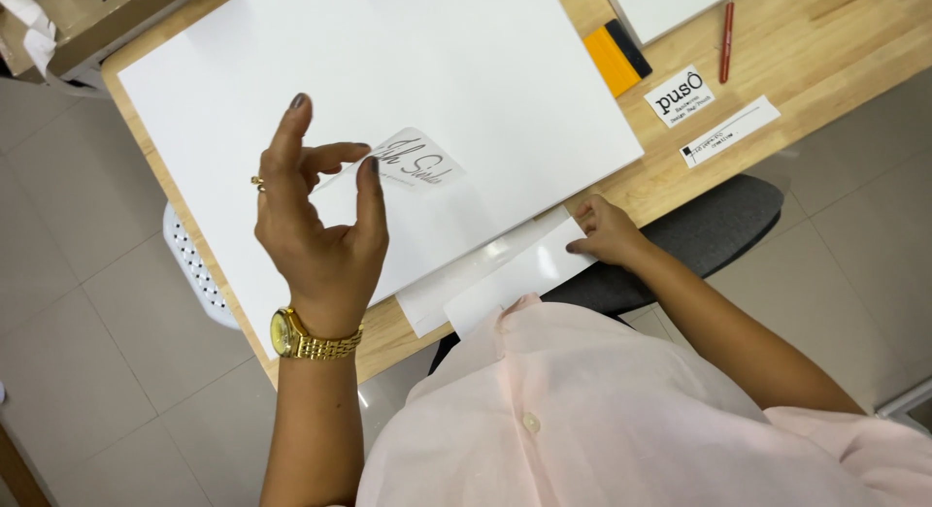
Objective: Applying a vinyl decal to a white board using a squeegee tool for adhesion
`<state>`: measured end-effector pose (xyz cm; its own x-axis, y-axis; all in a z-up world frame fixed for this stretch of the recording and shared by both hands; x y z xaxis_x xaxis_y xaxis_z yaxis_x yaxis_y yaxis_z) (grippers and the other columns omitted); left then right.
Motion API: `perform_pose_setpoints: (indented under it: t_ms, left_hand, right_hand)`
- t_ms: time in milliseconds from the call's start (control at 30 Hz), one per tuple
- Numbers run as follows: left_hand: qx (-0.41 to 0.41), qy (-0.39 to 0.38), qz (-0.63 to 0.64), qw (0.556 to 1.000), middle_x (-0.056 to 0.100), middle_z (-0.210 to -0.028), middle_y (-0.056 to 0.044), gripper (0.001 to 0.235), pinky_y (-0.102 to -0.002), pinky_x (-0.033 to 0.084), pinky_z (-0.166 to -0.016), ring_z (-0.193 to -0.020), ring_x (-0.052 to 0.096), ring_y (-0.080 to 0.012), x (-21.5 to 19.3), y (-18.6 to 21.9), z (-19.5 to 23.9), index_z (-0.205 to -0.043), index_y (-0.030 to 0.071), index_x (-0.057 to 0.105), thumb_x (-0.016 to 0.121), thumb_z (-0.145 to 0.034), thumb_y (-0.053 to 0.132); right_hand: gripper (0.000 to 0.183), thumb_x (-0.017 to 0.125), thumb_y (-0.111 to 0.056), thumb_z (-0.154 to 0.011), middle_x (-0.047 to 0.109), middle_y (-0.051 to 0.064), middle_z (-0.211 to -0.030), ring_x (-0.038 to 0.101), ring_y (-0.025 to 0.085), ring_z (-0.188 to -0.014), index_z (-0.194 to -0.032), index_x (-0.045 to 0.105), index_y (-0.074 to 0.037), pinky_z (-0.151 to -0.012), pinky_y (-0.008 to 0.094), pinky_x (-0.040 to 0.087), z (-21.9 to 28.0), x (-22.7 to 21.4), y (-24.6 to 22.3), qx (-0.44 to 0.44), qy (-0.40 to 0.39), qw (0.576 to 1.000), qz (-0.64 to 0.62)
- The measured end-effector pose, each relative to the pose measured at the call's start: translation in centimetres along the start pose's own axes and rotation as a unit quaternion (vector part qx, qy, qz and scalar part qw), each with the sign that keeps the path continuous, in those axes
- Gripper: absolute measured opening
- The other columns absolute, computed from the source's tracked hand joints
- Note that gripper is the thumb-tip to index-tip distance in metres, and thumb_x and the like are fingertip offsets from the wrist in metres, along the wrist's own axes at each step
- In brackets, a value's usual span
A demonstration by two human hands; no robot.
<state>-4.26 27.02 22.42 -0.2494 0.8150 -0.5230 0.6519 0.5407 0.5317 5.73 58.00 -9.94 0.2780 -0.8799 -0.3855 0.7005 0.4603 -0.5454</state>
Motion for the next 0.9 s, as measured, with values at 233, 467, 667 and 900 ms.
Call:
perform_pose_setpoints:
  t_ms: [233, 467, 667, 900]
  left_hand:
    - [0.012, 0.008, -0.016, 1.0, 0.064, -0.131, -0.011, 0.054, -0.034, 0.061, -0.09, -0.095, 0.078, -0.018, -0.6, 0.9, -0.5, -0.146, 0.007, 0.042, 0.069, -0.103, -0.011]
    - [-0.004, 0.028, 0.002, 1.0, 0.075, -0.115, -0.007, 0.054, -0.031, 0.056, -0.089, -0.094, 0.073, -0.0155, -1.3, 2.5, -0.8, -0.147, 0.011, 0.043, 0.071, -0.105, -0.008]
    - [-0.057, 0.062, 0.026, 0.996, 0.074, -0.11, -0.008, 0.049, -0.029, 0.055, -0.082, -0.08, 0.063, -0.0146, -1.7, 1.8, -0.3, -0.144, 0.009, 0.046, 0.071, -0.104, -0.005]
    - [-0.168, 0.098, 0.01, 0.981, 0.075, -0.092, -0.01, 0.054, -0.03, 0.05, -0.071, -0.078, 0.065, -0.0206, -1.5, -4.7, 4.0, -0.14, 0.001, 0.05, 0.074, -0.093, -0.007]
  right_hand:
    - [0.044, 0.089, -0.023, -0.073, 0.065, 0.003, -0.1, 0.061, 0.022, -0.09, -0.103, 0.059, -0.014, -0.08, 0.038, 0.05, 0.7, -1.4, -1.2, -0.171, 0.227, 0.955, 0.087]
    - [0.067, 0.076, 0.011, -0.076, 0.066, 0.018, -0.131, 0.071, 0.027, -0.113, -0.14, 0.057, 0.0, -0.091, 0.039, 0.065, -2.6, 6.4, -8.0, -0.202, -0.036, 0.907, -0.367]
    - [0.034, 0.072, 0.007, -0.086, 0.07, 0.009, -0.12, 0.067, 0.018, -0.102, -0.118, 0.065, -0.004, -0.102, 0.039, 0.06, -0.7, 8.4, -14.2, -0.126, -0.099, 0.838, -0.521]
    - [0.023, 0.069, 0.005, -0.091, 0.066, 0.019, -0.105, 0.072, 0.03, -0.096, -0.113, 0.063, 0.005, -0.088, 0.047, 0.067, -4.1, 4.5, -7.6, -0.13, -0.011, 0.865, -0.484]
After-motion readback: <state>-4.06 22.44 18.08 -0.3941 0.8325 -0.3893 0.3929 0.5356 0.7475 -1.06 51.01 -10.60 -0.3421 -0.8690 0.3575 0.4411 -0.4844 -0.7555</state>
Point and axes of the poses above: each hand's wrist, its own z-axis away from the middle knuckle, its own x-axis out of the palm, y = z × x, the point moved 6 cm from there along -z, towards the middle knuckle
